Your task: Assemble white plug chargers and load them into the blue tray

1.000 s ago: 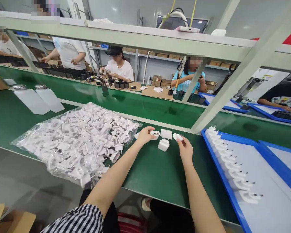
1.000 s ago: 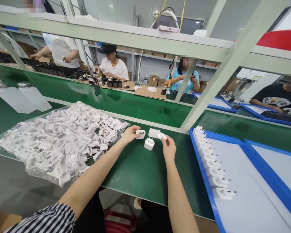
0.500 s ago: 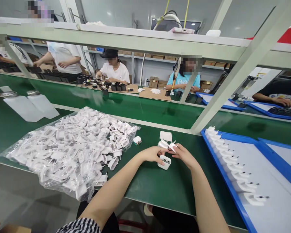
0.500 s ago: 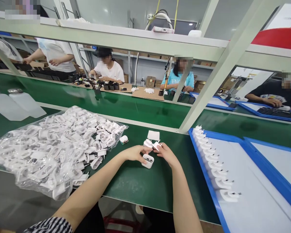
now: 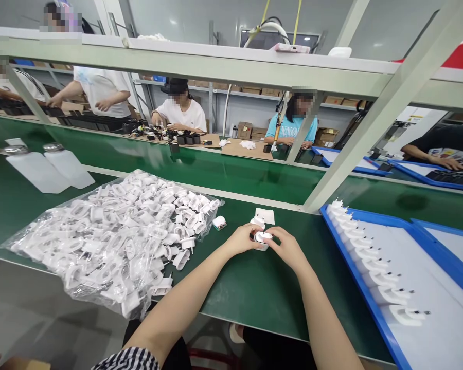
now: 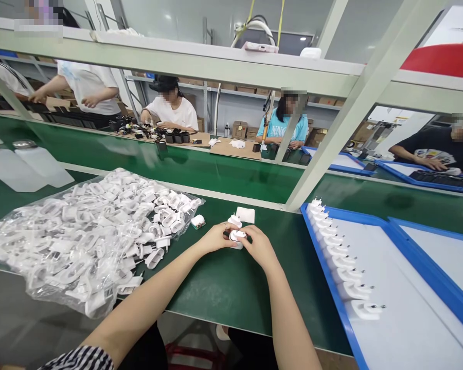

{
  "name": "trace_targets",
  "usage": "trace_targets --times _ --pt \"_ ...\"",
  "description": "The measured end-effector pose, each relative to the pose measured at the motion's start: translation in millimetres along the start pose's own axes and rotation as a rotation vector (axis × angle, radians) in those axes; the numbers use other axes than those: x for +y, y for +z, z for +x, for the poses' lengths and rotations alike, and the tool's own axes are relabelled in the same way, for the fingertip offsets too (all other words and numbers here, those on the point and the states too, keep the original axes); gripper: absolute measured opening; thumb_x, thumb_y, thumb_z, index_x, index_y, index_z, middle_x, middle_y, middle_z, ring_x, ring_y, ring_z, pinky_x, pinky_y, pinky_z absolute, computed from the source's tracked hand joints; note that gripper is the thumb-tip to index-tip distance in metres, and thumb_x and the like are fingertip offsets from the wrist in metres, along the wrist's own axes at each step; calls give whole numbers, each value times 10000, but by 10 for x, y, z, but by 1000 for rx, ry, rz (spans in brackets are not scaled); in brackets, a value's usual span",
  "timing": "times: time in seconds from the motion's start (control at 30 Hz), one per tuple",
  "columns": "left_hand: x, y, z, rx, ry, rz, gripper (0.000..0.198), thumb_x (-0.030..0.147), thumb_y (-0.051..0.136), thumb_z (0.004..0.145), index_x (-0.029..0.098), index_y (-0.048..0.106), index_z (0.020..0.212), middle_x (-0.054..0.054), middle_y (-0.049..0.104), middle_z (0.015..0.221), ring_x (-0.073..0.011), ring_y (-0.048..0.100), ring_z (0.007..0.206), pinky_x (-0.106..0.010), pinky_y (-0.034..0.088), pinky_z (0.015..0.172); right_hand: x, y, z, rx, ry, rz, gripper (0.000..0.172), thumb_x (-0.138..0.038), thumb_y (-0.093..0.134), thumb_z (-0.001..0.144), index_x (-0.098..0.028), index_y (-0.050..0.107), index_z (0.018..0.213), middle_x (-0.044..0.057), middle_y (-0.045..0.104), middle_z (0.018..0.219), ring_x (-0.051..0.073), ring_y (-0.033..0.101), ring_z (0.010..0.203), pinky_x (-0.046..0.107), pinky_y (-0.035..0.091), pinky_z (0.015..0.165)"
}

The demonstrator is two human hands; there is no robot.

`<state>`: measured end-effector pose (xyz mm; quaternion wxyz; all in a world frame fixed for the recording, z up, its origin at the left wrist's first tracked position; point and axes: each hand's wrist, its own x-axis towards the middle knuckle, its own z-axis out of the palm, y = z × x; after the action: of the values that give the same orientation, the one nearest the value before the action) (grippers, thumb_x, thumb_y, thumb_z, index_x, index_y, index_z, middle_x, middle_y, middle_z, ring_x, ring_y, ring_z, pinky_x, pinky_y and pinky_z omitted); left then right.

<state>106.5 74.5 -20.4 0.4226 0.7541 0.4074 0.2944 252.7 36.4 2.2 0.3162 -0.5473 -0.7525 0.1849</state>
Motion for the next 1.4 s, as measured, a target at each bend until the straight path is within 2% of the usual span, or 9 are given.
trace_targets --times 0.3,0.47,0.6,0.7,0.8,0.97,1.07,1.2,1.4 --pt "28 -15 -15 -8 66 220 392 178 610 562 157 531 946 -40 522 972 -144 509 804 -223 403 721 10 22 3 -31 6 -54 163 -271 447 688 -234 562 797 10 563 852 166 520 788 288 400 705" --pt "96 -9 -70 -2 83 376 370 210 569 620 179 519 985 -28 513 1021 -167 473 921 -250 358 810 4 20 6 -61 93 -41 227 -257 471 664 -234 559 871 3 585 862 160 538 757 273 406 683" --pt "153 -31 -103 -42 98 426 399 207 540 646 162 482 1038 -43 501 1059 -165 443 973 -237 341 818 -33 0 19 -81 151 -73 209 -257 483 656 -214 578 837 14 593 893 175 536 797 266 389 695" --pt "204 -77 -84 -106 62 471 338 204 516 668 162 508 1003 -49 553 968 -174 493 885 -241 365 743 -87 -52 61 -168 190 -137 150 -265 470 665 -210 593 733 10 613 778 181 545 720 259 385 619" --pt "257 -146 -31 -199 -5 524 208 246 551 637 150 582 819 -31 592 749 -169 527 696 -220 362 590 -128 -103 112 -265 222 -214 151 -271 460 671 -199 566 592 -1 576 581 169 525 591 240 343 508" --pt "332 -262 104 -327 -21 506 111 247 570 616 137 572 601 22 511 548 -109 471 563 -178 281 470 -129 -105 154 -293 232 -243 135 -247 474 656 -189 504 538 -16 509 507 134 470 510 216 285 455" --pt "392 -285 192 -364 -80 529 96 197 621 546 142 578 612 30 497 547 -101 460 563 -174 280 471 -119 -85 154 -296 231 -256 134 -227 472 659 -187 474 532 -18 496 495 121 451 478 212 277 452" --pt "478 -259 270 -406 -159 618 209 180 647 498 147 591 697 7 539 639 -120 477 605 -183 295 483 -101 -68 156 -302 226 -238 84 -201 461 667 -191 480 585 -24 489 496 117 451 474 210 290 471" --pt "488 -244 260 -390 -145 688 188 189 645 496 152 584 670 -2 538 636 -131 478 592 -191 276 457 -68 -54 138 -268 185 -220 151 -238 456 672 -192 428 532 -36 432 476 114 425 475 209 279 465"
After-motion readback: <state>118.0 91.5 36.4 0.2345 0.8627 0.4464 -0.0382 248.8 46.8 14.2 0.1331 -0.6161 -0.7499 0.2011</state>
